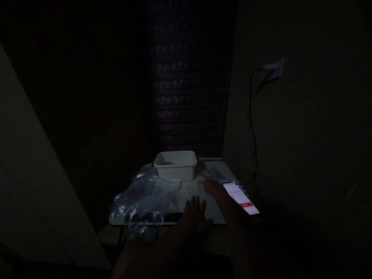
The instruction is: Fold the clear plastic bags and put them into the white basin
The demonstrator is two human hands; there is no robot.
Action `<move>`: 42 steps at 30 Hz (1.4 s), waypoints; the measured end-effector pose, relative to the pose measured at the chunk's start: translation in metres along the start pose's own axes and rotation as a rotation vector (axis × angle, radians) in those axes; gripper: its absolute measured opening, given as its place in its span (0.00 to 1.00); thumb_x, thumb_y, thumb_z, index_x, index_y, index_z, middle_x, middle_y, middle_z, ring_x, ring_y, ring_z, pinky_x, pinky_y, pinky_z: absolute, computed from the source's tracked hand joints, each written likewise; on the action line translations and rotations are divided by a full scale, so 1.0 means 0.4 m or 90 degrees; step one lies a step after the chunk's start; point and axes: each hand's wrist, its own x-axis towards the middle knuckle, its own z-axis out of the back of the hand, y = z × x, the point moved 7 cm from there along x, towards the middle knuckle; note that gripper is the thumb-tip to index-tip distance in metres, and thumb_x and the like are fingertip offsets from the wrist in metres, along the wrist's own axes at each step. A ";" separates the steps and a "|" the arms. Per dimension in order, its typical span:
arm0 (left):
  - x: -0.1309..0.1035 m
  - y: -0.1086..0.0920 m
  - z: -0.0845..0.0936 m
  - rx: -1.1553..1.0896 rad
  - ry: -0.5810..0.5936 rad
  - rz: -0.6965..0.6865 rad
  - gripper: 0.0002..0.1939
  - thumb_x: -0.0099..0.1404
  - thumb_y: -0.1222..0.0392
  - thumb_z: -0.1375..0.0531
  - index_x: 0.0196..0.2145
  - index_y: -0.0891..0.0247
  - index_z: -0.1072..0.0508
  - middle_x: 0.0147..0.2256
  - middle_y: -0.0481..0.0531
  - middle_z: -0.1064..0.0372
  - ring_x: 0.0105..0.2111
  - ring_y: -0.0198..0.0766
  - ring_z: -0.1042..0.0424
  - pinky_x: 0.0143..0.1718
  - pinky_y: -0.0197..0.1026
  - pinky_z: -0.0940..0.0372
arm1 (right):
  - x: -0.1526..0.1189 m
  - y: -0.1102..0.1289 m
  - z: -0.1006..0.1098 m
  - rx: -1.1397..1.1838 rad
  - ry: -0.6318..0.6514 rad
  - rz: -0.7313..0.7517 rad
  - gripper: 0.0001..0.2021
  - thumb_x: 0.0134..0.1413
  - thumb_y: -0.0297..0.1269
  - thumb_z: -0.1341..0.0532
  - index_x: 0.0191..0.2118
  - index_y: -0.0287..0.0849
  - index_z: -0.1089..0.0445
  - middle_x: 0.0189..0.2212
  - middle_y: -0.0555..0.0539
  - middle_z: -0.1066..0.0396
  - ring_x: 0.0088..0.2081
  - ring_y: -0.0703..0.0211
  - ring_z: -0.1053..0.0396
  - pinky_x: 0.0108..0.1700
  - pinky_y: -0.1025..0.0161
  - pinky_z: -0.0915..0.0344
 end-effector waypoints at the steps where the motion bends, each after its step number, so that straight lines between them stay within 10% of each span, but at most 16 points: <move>1: 0.001 -0.001 0.002 -0.001 -0.006 -0.001 0.37 0.49 0.38 0.64 0.51 0.65 0.58 0.51 0.64 0.63 0.50 0.52 0.63 0.43 0.54 0.62 | 0.000 0.000 0.001 0.000 -0.003 -0.002 0.17 0.46 0.31 0.55 0.45 0.41 0.43 0.42 0.41 0.40 0.41 0.56 0.42 0.37 0.61 0.44; 14: 0.036 0.017 0.006 0.006 -0.035 0.024 0.36 0.50 0.39 0.65 0.50 0.66 0.55 0.50 0.65 0.60 0.49 0.52 0.60 0.42 0.54 0.60 | -0.098 -0.004 0.062 -0.018 -0.021 0.027 0.14 0.43 0.30 0.53 0.38 0.45 0.38 0.38 0.47 0.37 0.38 0.60 0.40 0.33 0.67 0.44; 22: 0.031 0.040 0.031 0.039 -0.093 -0.002 0.30 0.53 0.42 0.64 0.49 0.63 0.54 0.50 0.61 0.58 0.49 0.50 0.60 0.42 0.53 0.61 | -0.177 -0.152 0.066 -0.077 -0.063 -0.071 0.12 0.43 0.30 0.54 0.31 0.38 0.36 0.31 0.43 0.35 0.34 0.59 0.38 0.31 0.67 0.45; 33: -0.042 -0.209 0.069 0.092 -0.139 -0.310 0.24 0.49 0.47 0.52 0.38 0.67 0.41 0.37 0.57 0.42 0.37 0.43 0.44 0.36 0.44 0.50 | -0.182 -0.170 0.067 -0.086 -0.097 0.019 0.13 0.40 0.29 0.51 0.36 0.41 0.37 0.35 0.45 0.38 0.37 0.60 0.41 0.36 0.66 0.47; 42: -0.033 -0.214 0.064 0.083 -0.158 -0.271 0.10 0.53 0.60 0.54 0.31 0.66 0.38 0.31 0.54 0.39 0.31 0.39 0.40 0.29 0.41 0.45 | -0.184 -0.108 0.055 -0.194 -0.092 0.058 0.16 0.35 0.28 0.47 0.37 0.43 0.39 0.35 0.41 0.42 0.39 0.51 0.46 0.36 0.57 0.49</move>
